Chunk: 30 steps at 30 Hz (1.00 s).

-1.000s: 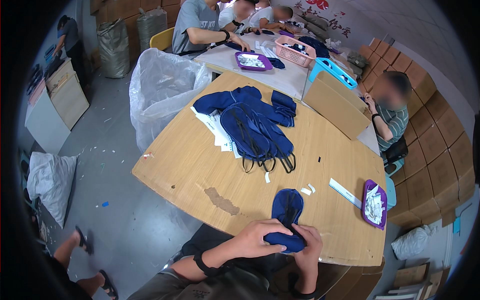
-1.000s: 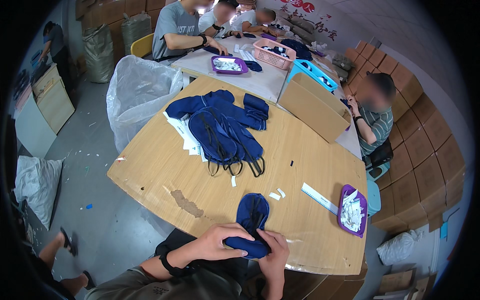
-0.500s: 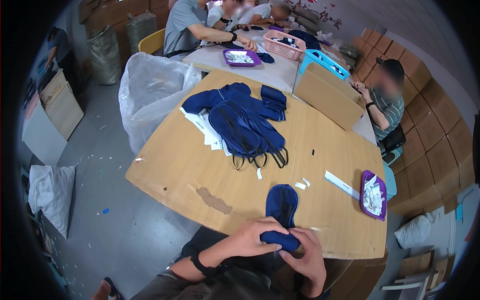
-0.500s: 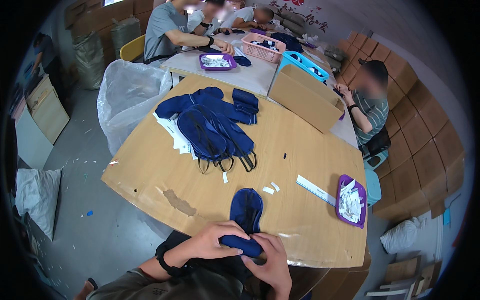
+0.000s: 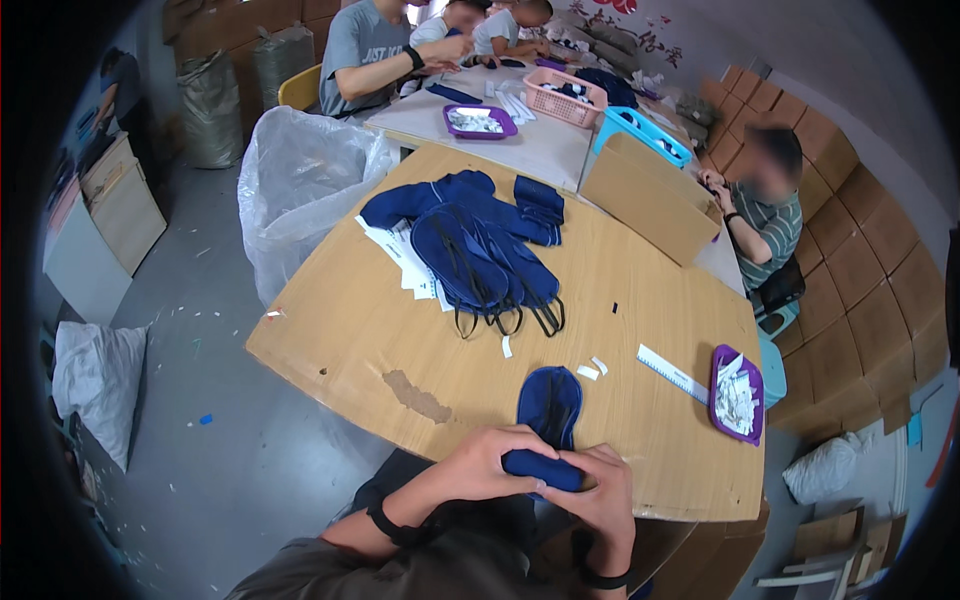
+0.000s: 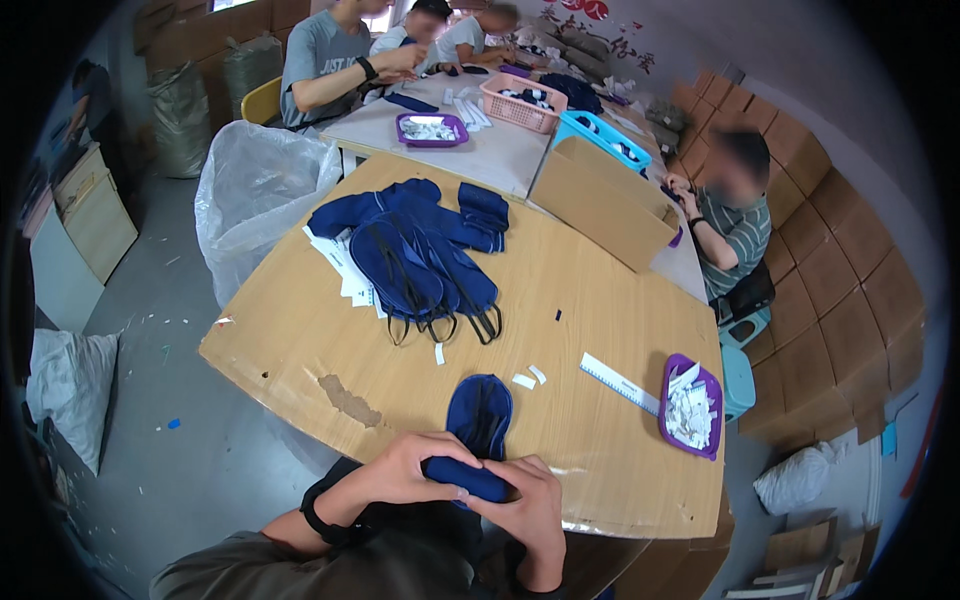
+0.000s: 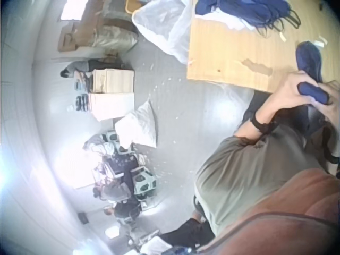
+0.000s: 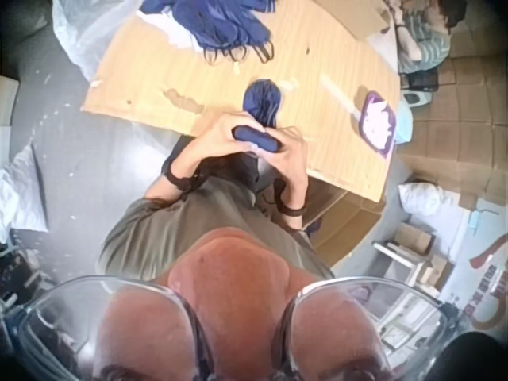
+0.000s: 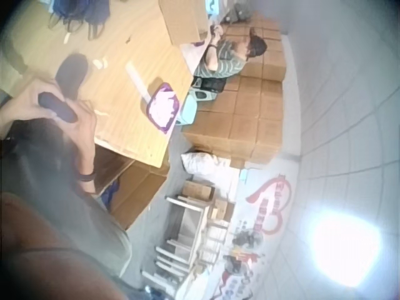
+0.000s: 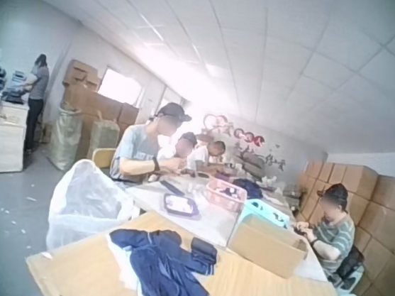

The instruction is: Folding and assembling blue fabric shoe components at a workstation.

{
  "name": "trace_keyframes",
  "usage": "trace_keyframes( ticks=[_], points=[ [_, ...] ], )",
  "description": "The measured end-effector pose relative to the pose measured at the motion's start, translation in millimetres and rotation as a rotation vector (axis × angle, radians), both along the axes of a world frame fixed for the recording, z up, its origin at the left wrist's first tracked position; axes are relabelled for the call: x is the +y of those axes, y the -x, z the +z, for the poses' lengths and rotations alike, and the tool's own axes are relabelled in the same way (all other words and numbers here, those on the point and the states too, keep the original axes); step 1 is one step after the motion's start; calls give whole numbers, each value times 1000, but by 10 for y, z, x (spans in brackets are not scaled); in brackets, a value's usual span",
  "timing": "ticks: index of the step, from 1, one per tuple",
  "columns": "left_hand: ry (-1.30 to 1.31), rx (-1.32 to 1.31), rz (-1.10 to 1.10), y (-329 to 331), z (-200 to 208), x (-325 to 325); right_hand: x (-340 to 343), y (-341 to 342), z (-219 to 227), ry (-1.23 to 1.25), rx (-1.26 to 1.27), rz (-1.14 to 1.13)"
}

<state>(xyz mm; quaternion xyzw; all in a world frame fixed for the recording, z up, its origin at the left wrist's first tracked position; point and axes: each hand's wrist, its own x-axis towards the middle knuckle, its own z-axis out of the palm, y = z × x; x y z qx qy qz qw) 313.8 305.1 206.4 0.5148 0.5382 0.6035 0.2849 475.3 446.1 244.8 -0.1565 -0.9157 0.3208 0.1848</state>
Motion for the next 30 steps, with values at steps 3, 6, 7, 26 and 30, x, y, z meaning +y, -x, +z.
trace_keyframes(
  ticks=[3, 6, 7, 26, 30],
  points=[
    [-5, 5, 7, -14, -6, 4, 7, -4, -31, -36, 62, 22],
    [19, 10, 4, -8, 13, 0, 24, 3, -75, -15, 113, 35],
    [22, 10, 6, -9, 13, 0, 12, 4, -69, -11, 113, 37],
    [71, -7, -19, -8, -17, 45, -64, -8, 92, 204, -56, -82],
    [73, -10, -4, -10, 9, 43, -58, 1, 91, 246, -70, -101]
  ],
)
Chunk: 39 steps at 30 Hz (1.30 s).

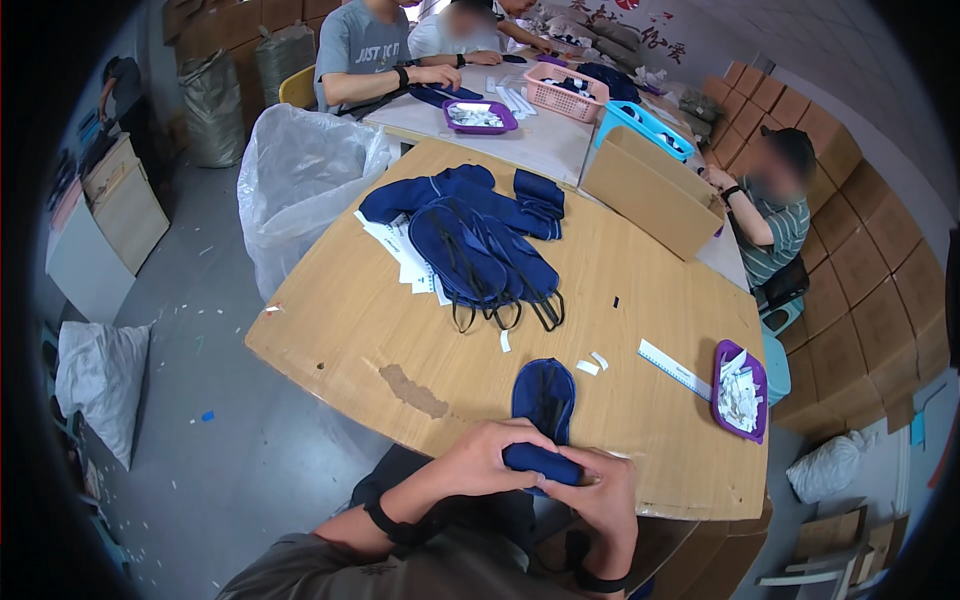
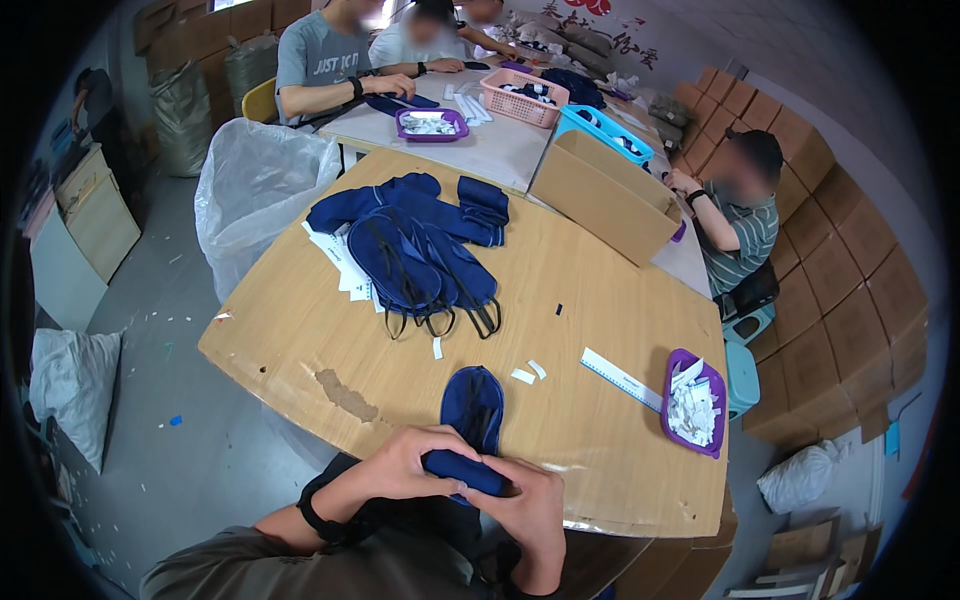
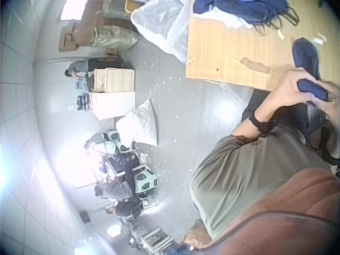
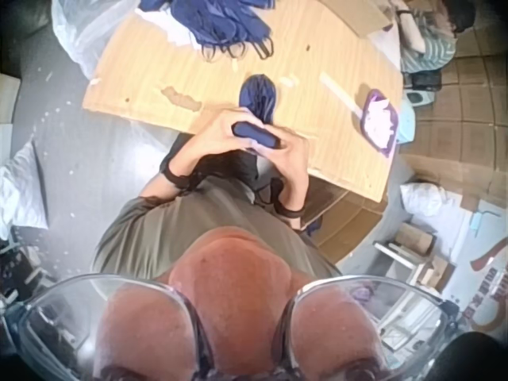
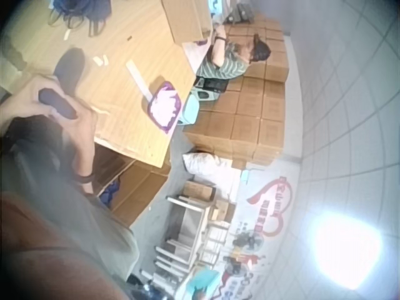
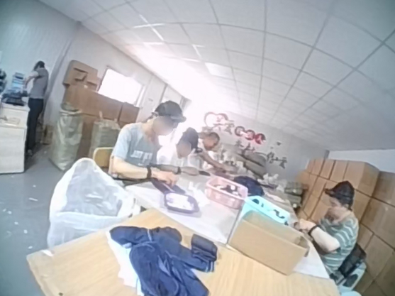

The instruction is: Folding and assembling blue fabric shoe components at a workstation.

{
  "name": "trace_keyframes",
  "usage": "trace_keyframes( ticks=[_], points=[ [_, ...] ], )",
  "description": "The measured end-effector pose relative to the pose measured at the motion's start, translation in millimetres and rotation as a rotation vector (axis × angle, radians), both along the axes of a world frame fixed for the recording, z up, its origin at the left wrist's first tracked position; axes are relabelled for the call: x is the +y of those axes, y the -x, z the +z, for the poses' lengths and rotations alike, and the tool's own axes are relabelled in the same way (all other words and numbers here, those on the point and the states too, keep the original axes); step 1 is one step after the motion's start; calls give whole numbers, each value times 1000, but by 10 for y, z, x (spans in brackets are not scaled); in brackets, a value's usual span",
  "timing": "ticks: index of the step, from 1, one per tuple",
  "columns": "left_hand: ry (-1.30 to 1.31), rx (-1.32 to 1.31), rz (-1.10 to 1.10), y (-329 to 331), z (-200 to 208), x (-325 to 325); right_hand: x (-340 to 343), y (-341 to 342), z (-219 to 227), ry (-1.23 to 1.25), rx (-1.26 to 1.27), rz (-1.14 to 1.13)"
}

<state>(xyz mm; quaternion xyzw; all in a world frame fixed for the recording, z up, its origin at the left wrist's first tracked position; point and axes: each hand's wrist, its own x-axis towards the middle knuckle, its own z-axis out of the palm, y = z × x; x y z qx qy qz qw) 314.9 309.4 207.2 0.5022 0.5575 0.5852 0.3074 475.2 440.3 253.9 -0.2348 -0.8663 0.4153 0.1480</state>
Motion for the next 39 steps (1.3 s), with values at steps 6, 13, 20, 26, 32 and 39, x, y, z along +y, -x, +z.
trace_keyframes(
  ticks=[6, 13, 20, 26, 32, 39],
  points=[
    [-32, 6, 35, -23, -24, 2, -12, -6, -60, 145, 6, -21],
    [-57, 30, 24, -16, -40, 24, 19, -56, -197, 337, 58, -47],
    [-31, -10, 6, -7, -65, 24, -13, -29, -195, 154, 125, -53],
    [-73, 21, 43, -34, -63, 0, -42, -28, -98, 55, 99, -43],
    [-30, -8, 8, -5, -20, 0, -24, -11, -81, -37, 104, 4],
    [-102, -25, 89, -41, -81, 29, 49, 57, -47, 30, 92, 37]
  ],
)
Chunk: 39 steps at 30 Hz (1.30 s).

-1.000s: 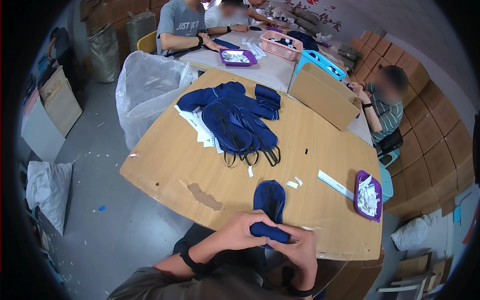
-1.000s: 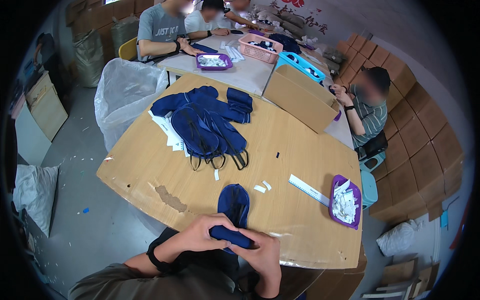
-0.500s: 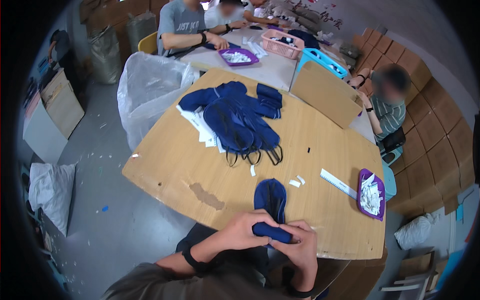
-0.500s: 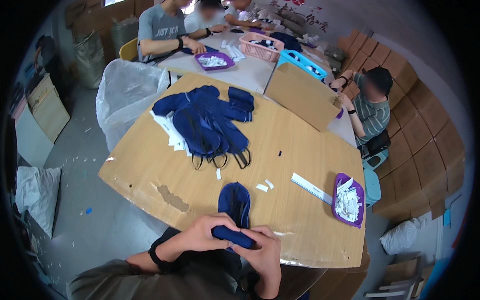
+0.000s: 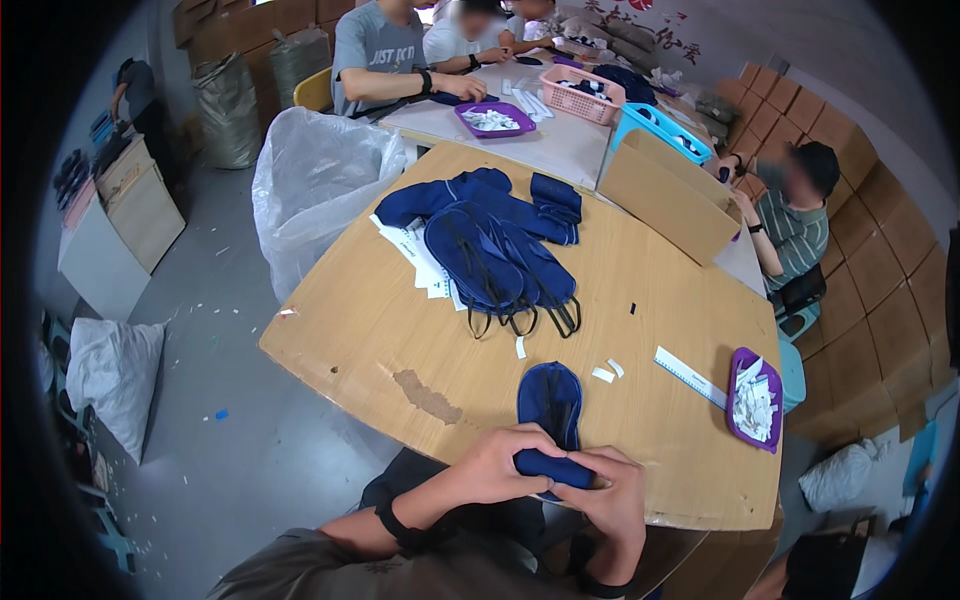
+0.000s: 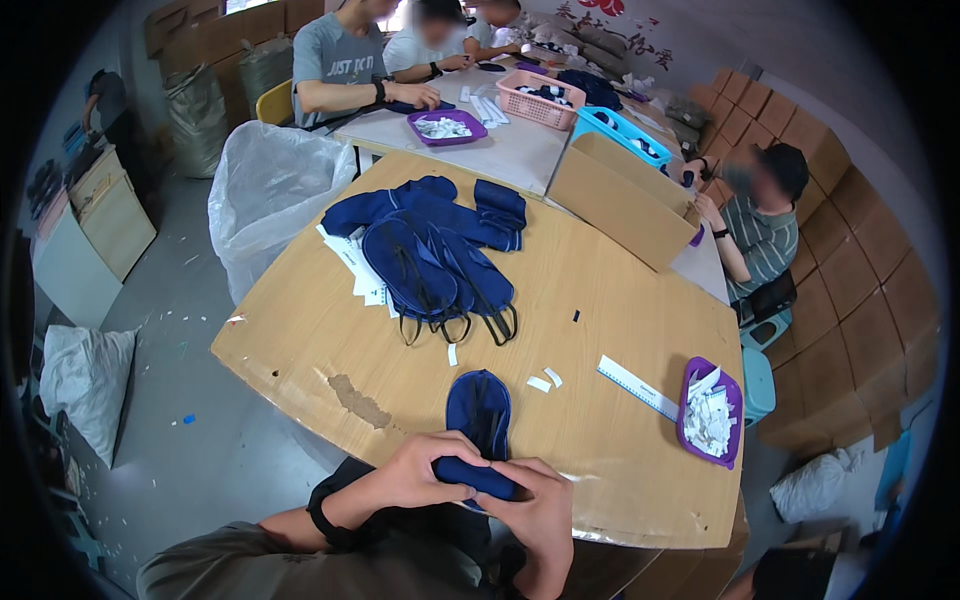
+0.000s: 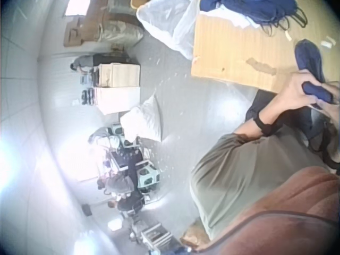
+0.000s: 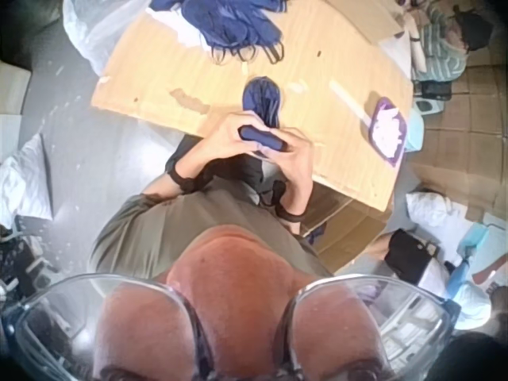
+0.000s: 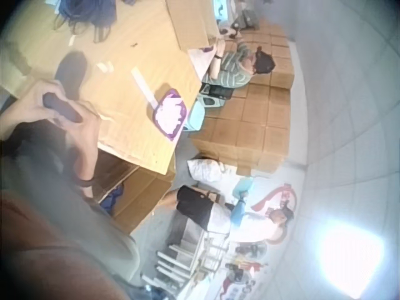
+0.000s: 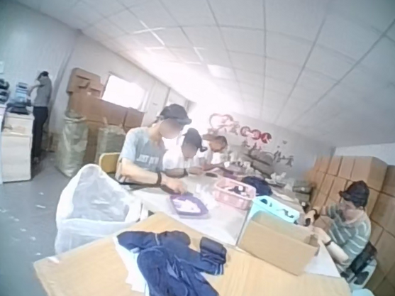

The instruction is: Folding and assembling blue fabric shoe components at a workstation.

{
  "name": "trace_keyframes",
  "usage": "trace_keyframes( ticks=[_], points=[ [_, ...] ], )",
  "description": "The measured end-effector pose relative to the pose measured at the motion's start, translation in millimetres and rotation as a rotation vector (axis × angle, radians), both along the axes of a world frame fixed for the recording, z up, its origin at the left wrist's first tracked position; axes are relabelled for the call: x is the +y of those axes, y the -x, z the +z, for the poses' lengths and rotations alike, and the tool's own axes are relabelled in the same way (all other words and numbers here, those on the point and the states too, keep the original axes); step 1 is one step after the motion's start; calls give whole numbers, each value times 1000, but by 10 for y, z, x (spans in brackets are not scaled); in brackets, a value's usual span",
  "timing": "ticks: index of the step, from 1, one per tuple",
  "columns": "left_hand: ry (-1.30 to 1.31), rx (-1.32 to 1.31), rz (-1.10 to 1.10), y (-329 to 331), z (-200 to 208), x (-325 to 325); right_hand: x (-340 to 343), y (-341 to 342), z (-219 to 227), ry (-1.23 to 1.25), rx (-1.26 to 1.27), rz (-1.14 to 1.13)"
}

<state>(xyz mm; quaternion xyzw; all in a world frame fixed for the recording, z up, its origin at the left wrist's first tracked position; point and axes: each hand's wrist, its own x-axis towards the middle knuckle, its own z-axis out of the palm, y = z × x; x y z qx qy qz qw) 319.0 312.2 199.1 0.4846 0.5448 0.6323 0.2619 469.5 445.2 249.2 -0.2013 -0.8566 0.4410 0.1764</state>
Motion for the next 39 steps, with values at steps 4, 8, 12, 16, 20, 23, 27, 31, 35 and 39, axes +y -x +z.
trace_keyframes(
  ticks=[4, 8, 12, 16, 20, 23, 27, 31, 35, 39],
  points=[
    [-35, 22, 24, -3, -27, -3, -60, -78, -47, 21, -21, -72],
    [31, -50, -16, 3, 16, -3, -29, -7, -61, 48, -10, -104],
    [91, -50, 1, -13, 56, -34, 0, -16, -111, 28, 4, -73],
    [99, -52, 38, -49, 14, -36, -27, -9, -319, 35, 145, -92],
    [64, -36, 19, -22, 11, -3, -3, 3, -385, -17, 173, -93],
    [89, -28, 27, 8, 24, 4, 2, 41, -367, 47, 182, -116],
    [70, -13, 60, -40, 41, -10, 23, -10, -387, -13, 166, -60],
    [68, -19, 56, -34, 28, -26, -20, -11, -404, 58, 183, -95],
    [59, -20, 85, -19, -12, -27, -5, 48, -375, -72, 203, -91],
    [114, -8, 51, -30, 12, -27, 10, 36, -363, -167, 238, -61]
  ],
)
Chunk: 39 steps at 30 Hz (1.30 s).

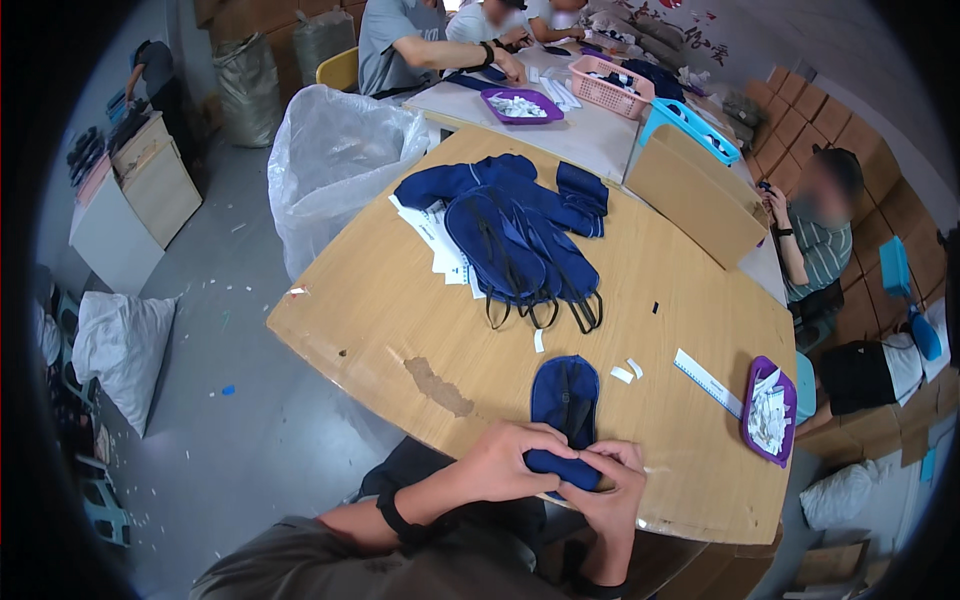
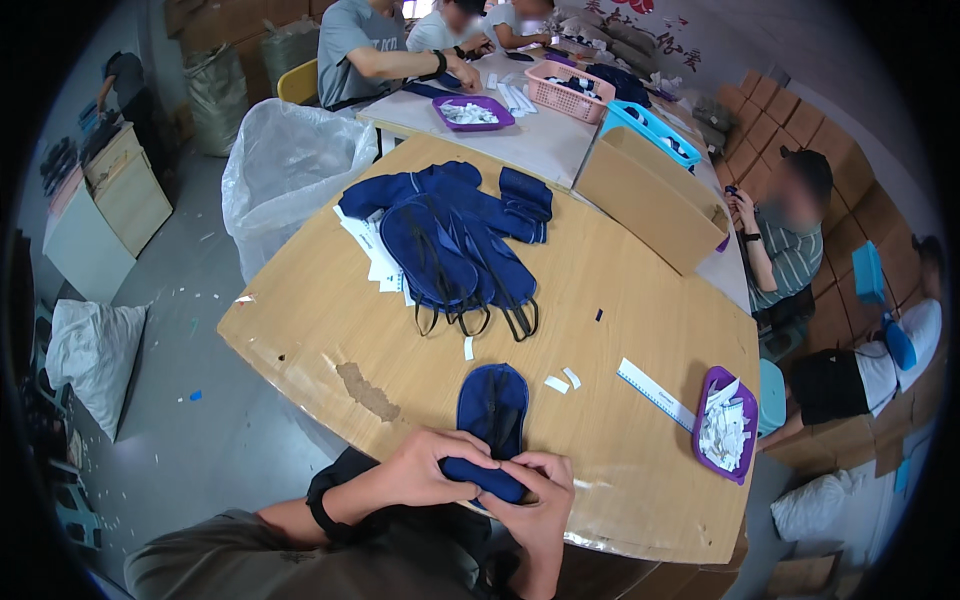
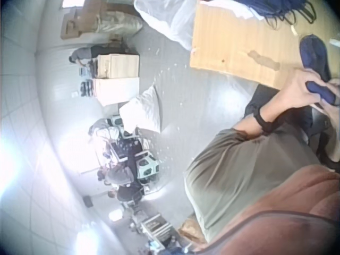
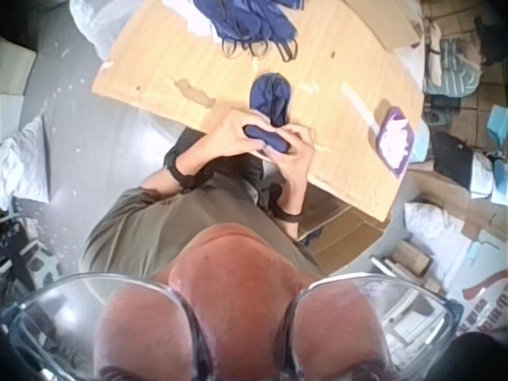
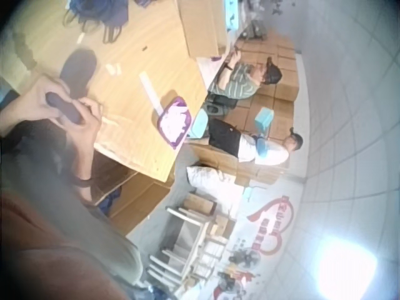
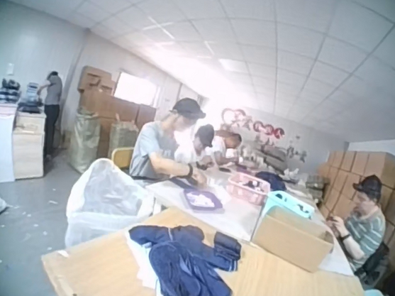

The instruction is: Folding and assembling blue fabric shoe components at a workstation.

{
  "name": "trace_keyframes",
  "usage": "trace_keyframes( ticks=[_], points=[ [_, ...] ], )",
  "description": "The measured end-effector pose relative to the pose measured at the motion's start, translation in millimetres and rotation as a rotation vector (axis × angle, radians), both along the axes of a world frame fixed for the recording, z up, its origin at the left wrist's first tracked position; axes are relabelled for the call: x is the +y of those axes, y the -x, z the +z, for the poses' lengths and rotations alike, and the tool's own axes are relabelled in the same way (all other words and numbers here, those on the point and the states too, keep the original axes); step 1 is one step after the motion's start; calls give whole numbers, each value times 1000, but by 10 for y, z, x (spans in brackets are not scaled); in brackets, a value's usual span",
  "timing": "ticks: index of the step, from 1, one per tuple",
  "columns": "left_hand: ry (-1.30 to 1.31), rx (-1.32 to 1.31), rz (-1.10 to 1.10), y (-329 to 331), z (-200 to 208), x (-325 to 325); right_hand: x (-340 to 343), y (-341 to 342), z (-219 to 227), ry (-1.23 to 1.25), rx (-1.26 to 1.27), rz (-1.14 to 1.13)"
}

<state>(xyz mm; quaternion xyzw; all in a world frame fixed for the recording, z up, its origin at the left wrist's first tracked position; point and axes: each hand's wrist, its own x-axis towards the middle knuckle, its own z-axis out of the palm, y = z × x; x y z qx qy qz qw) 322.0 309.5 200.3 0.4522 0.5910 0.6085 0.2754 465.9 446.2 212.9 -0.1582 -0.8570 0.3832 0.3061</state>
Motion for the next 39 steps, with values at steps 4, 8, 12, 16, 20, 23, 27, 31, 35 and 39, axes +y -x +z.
trace_keyframes(
  ticks=[4, 8, 12, 16, 20, 23, 27, 31, 35, 39],
  points=[
    [-43, 33, -63, 50, 5, -15, 26, -35, -57, 9, -7, 43],
    [-53, 55, -111, 82, 103, -3, 74, -72, -29, 30, -10, 59],
    [-39, 61, -140, 99, 127, 11, 64, -93, -19, 25, -1, 43],
    [-44, 76, -133, 90, 110, -24, 42, -81, 0, 16, 6, 57],
    [-53, 82, -125, 76, 114, -36, 22, -85, 12, 9, 4, 50],
    [-62, 71, -76, 48, 122, -38, 18, -105, 16, 56, 1, 40],
    [27, -49, -62, 45, 170, -93, 8, -187, -35, 302, 62, -5],
    [-64, -113, -14, 47, 102, -99, 23, -214, -19, 445, 125, -7],
    [-32, -55, 14, 15, 76, -60, 108, -293, -58, 493, 189, -49],
    [5, 32, 56, -38, 107, -24, 195, -390, -47, 506, 205, -109]
  ],
)
